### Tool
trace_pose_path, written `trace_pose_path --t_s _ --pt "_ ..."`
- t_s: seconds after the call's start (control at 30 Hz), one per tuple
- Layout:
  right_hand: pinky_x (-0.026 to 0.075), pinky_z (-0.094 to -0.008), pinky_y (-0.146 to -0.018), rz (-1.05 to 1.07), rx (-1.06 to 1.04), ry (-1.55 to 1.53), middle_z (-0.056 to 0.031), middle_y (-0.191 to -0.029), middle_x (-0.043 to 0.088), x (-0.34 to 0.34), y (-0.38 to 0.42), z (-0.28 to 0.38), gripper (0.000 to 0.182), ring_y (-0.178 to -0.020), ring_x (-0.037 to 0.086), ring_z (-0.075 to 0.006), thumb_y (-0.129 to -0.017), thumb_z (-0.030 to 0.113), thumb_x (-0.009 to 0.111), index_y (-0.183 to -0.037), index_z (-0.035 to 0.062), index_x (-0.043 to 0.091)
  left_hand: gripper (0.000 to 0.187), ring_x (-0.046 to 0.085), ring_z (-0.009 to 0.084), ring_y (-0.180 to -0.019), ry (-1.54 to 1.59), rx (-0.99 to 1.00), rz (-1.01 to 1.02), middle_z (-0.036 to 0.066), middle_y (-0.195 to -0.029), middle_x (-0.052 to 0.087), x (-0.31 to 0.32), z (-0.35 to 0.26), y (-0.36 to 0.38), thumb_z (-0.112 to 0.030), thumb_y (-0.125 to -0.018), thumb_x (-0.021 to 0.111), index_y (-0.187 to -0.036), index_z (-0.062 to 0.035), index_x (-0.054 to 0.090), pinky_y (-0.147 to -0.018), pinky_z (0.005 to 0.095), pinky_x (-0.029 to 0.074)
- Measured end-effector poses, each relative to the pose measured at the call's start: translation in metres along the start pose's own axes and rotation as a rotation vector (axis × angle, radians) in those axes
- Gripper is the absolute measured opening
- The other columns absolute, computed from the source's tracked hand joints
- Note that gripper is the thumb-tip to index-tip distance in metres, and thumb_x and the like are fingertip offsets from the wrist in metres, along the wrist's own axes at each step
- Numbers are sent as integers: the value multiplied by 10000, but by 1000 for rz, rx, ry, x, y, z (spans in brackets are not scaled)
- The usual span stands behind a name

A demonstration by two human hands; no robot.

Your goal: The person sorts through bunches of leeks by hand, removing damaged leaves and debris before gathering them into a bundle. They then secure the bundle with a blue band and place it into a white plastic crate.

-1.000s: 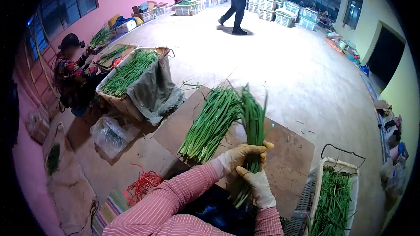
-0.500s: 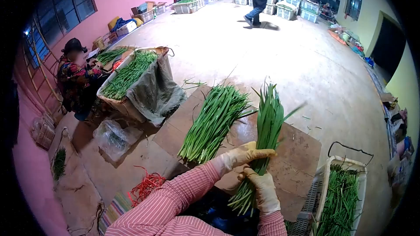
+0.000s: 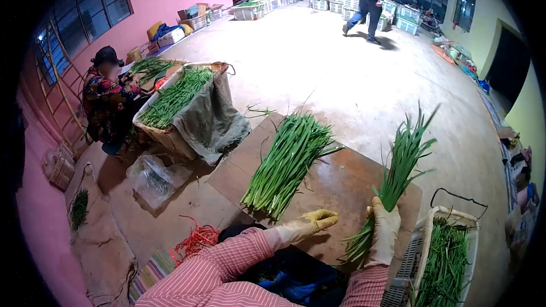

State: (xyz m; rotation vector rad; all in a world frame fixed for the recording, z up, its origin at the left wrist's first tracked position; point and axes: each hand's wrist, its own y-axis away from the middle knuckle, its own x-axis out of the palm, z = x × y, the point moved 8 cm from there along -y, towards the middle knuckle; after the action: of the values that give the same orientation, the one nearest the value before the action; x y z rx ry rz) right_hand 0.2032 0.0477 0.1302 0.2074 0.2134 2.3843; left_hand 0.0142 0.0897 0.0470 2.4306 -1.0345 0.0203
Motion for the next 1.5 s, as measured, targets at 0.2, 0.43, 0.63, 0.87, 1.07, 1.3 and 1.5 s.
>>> trace_pose_path --t_s 0.2,0.43,0.63,0.87,1.07,1.3,1.5 --pt "479 -239 -609 117 -103 257 -54 -865 636 -7 -49 -57 409 -685 598 -128 -841 188 725 -1178 35 551 557 552 147 -967 -78 -146 1 84 -1080 604 3 29 -20 -429 -919 595 -1305 -37 506 -775 260 486" --pt "340 -387 -1071 63 79 1036 -289 -1412 404 -3 -34 -66 1054 -1299 422 -397 -738 488 742 -1499 30 174 606 570 176 -942 -145 -186 -95 93 -1138 612 -6 56 -39 -496 -898 582 -1314 -62 503 -828 312 476" --pt "389 -365 -1023 26 -88 968 -264 -1345 497 -21 -39 -66 842 -1243 500 -352 -834 421 672 -1464 15 287 659 553 301 -1170 -445 -98 -133 173 -1287 570 -15 44 -35 -526 -882 567 -1336 -57 485 -994 363 419" --pt "434 -348 -974 -19 -235 1029 -208 -1245 593 -35 -44 -56 523 -1142 582 -295 -894 287 600 -1308 -20 513 559 588 223 -1073 -432 14 -199 132 -1174 628 -27 17 -22 -469 -901 581 -1255 -37 558 -902 331 464" --pt "474 -318 -869 -64 -378 756 -177 -1100 666 -48 -42 -61 401 -992 637 -240 -924 215 566 -1243 -28 573 521 586 177 -1026 -329 88 -252 93 -1109 646 -37 -5 9 -445 -909 597 -1205 -16 586 -907 301 448" --pt "433 -274 -968 -6 -130 572 -163 -1220 622 -30 -10 -33 385 -1100 596 -185 -930 136 586 -1254 -68 543 429 583 147 -967 -208 43 -154 58 -1040 651 -31 12 13 -398 -948 558 -1132 -14 609 -882 287 453" --pt "433 -273 -969 -2 -158 605 -164 -1219 622 -35 -12 -32 394 -1098 598 -189 -926 138 589 -1261 -64 540 366 589 131 -928 -176 38 -128 47 -998 660 -26 -1 10 -350 -967 538 -1101 -18 619 -863 273 464"
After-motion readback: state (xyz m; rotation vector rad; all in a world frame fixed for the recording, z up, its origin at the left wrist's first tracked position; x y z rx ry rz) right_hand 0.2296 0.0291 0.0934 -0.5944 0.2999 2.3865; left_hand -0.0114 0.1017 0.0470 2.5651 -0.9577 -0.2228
